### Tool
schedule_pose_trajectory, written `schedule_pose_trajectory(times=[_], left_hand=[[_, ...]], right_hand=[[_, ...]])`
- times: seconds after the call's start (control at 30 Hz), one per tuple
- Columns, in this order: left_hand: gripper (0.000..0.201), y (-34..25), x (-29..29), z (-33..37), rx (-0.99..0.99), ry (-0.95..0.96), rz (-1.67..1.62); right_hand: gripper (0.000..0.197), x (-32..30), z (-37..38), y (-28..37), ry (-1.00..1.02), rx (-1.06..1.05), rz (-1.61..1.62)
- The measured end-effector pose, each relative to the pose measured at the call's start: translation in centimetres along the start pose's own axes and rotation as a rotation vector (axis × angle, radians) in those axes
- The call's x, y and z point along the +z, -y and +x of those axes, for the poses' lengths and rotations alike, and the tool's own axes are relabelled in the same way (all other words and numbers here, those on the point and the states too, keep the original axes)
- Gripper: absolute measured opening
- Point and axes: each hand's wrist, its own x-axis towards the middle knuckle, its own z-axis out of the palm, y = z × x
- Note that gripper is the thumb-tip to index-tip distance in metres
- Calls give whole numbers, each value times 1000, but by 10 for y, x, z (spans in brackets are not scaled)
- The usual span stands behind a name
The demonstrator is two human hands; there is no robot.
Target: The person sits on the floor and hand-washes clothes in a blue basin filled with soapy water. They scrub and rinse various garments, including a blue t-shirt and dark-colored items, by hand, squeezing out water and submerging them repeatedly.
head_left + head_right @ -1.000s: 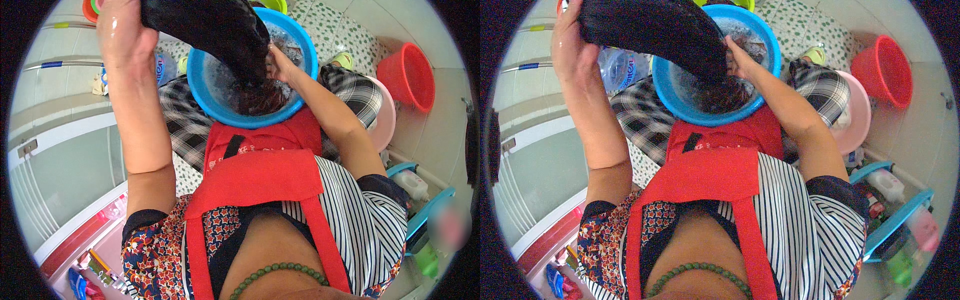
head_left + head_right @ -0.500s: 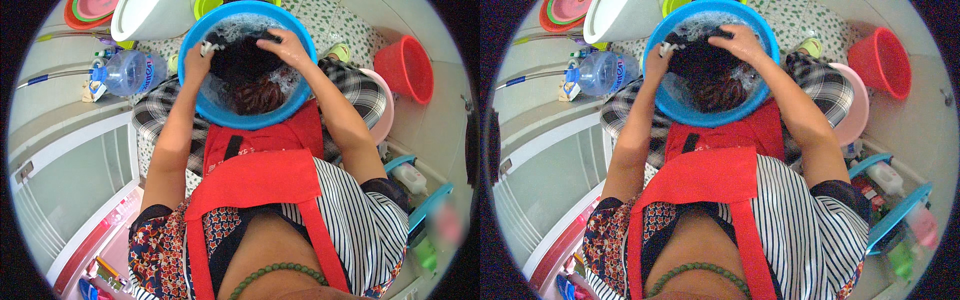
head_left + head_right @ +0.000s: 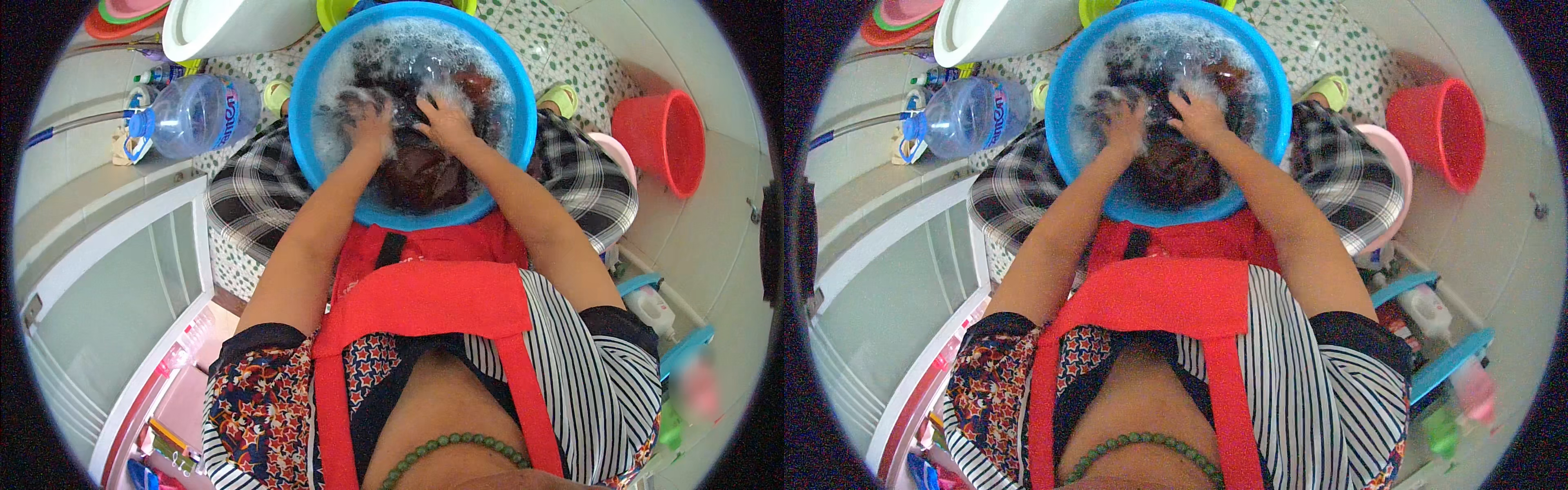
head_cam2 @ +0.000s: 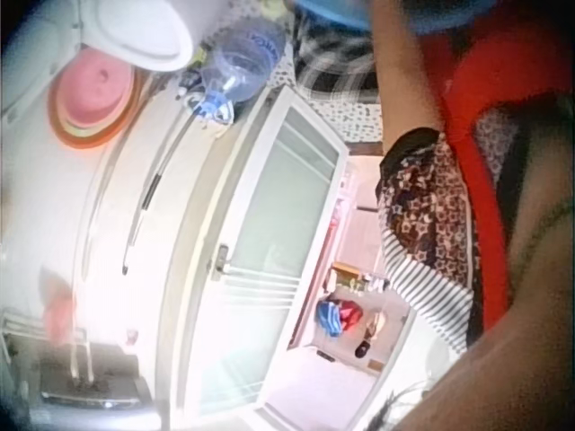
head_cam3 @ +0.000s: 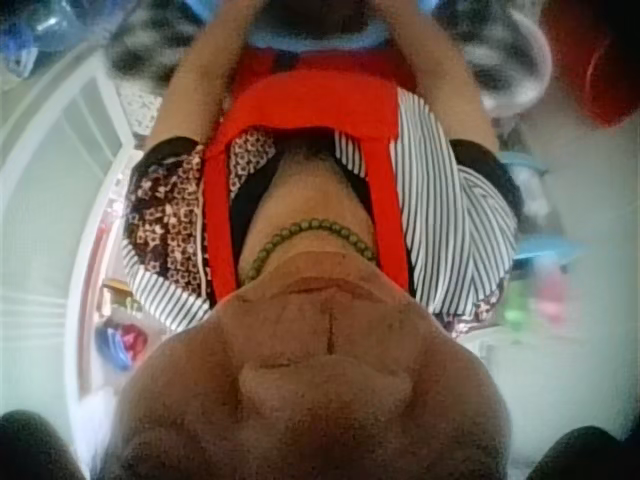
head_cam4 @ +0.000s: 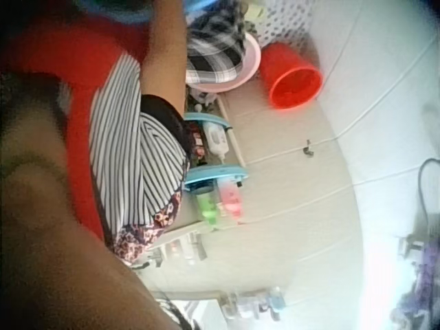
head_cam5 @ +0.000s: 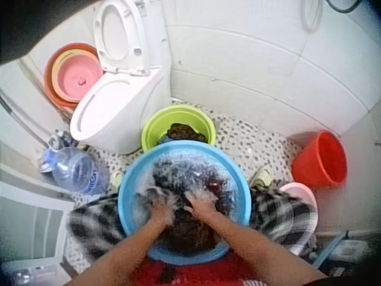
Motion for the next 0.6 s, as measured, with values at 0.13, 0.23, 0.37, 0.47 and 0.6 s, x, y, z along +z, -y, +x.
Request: schedule_pose_trajectory(times=[0.13, 0.23, 0.37, 0.47, 0.6], left_hand=[[51, 7, 9, 9, 151, -14, 68], [43, 15, 33, 39, 94, 26, -107], [46, 23, 49, 67, 86, 20, -258], [48, 27, 34, 69, 284, 54, 0], [59, 26, 15, 57, 90, -130, -357]], right_hand=[[55, 51, 24, -41, 199, 23, -34], [56, 56, 26, -46, 236, 96, 49], [58, 39, 23, -49, 365, 149, 28], [59, 8, 40, -32, 658, 308, 0], [70, -60, 28, 7, 382, 89, 66]])
